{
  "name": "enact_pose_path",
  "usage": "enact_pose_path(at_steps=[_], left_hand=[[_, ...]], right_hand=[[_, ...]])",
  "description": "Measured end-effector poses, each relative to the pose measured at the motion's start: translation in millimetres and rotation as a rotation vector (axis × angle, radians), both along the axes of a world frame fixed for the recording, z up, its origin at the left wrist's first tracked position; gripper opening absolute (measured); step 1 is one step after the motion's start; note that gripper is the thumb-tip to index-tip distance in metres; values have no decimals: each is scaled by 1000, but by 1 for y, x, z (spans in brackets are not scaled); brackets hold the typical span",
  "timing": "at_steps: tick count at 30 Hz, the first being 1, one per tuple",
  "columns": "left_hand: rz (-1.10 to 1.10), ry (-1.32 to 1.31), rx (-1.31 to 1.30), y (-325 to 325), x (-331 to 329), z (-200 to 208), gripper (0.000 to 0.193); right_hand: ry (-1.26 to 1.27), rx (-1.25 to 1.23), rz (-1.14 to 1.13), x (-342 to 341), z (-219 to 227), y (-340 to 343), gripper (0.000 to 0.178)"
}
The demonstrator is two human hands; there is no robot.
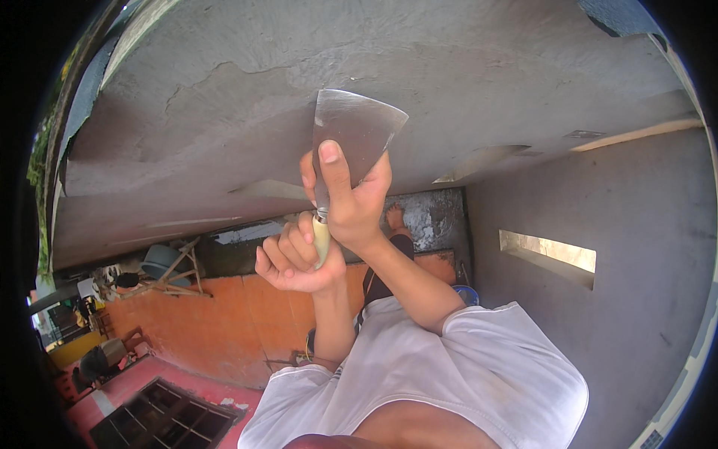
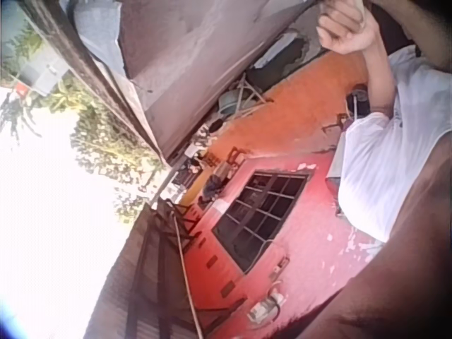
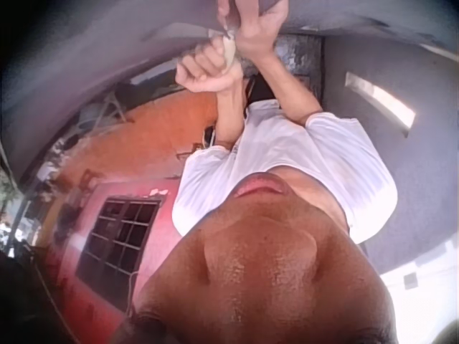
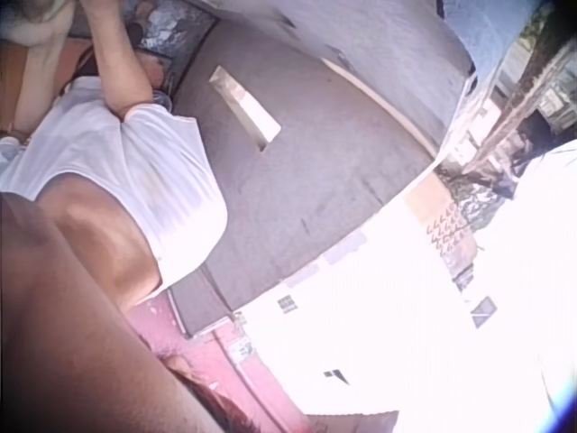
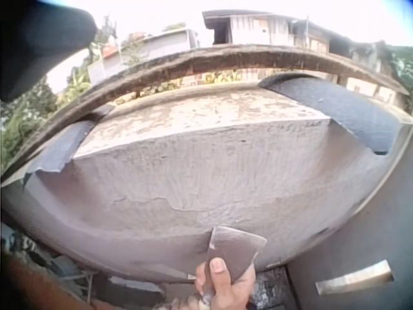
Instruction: The person uses a trowel to apply and smooth plaster onto a ceiling surface. The person repeatedly scoops material and spreads it across the ceiling, working in sections to create a uniform finish.
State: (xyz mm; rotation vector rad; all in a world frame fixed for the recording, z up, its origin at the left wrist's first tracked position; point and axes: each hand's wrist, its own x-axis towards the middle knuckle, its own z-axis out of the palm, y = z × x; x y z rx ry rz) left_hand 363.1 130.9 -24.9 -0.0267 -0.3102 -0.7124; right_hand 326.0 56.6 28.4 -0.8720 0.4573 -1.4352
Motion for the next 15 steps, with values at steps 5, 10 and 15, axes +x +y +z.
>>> enact_pose_path(at_steps=[5, 10, 15], left_hand=[[-8, 10, 3, -2, 0, -2, 49], [20, -15, 83, 3, 0, -3, 49], [71, 60, 160, 3, -10, -2, 50]], right_hand=[[-35, -20, 3, 1, -1, -2, 20], [-99, -7, 68, -2, -7, 0, 17], [-119, -34, 74, -7, -7, -4, 16]])
